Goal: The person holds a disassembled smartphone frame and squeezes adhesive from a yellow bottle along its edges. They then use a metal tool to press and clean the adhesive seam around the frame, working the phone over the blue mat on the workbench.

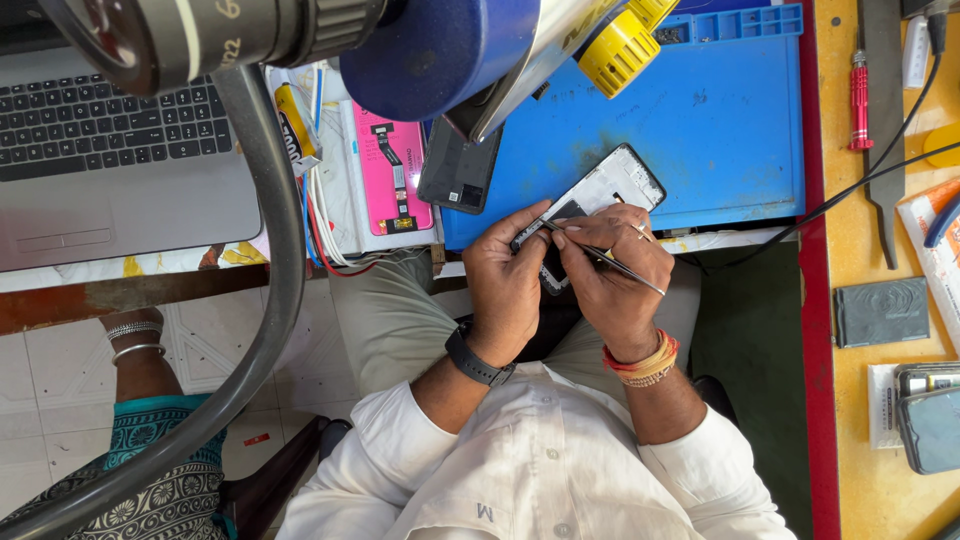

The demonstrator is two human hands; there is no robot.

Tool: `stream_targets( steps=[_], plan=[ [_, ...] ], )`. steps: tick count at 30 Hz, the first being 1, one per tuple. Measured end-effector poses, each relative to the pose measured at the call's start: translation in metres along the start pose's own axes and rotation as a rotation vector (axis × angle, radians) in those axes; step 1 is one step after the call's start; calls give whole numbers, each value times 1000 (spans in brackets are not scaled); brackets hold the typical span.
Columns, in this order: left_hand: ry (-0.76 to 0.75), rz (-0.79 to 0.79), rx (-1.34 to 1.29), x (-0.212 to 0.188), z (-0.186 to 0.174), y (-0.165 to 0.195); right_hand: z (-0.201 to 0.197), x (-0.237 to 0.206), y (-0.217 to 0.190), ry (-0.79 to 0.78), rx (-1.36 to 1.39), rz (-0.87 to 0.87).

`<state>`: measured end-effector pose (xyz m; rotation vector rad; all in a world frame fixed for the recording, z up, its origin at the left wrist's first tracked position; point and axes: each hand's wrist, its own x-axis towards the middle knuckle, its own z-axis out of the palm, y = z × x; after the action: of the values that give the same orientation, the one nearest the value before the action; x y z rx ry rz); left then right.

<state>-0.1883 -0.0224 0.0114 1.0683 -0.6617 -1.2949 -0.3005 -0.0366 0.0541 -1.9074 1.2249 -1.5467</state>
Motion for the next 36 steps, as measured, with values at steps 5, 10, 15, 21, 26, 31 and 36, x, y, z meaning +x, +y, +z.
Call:
stream_targets(
  steps=[5, 10, 15, 21, 26, 31, 36],
  plan=[
    [1, 14, -5, 0, 0, -1, -1, 0, -2, -26, -2, -7],
    [-10, 4, -5, 1, -1, -1, -2, 1, -3, -50, -7, -1],
    [-6, 3, -15, 1, -1, -1, -2, 2, -2, -43, 9, -3],
    [-8, 23, 27, 2, -2, -1, 0, 1, -1, -33, 6, 4],
    [-9, 7, -3, 1, -2, -1, 0, -2, -1, -24, -4, -1],
    [-13, 23, 30, 0, -2, -2, 0, -3, 2, 26, 23, 34],
    [-4, 21, 27, 0, -2, -2, -1, -2, 2, 12, 11, 13]
  ],
)
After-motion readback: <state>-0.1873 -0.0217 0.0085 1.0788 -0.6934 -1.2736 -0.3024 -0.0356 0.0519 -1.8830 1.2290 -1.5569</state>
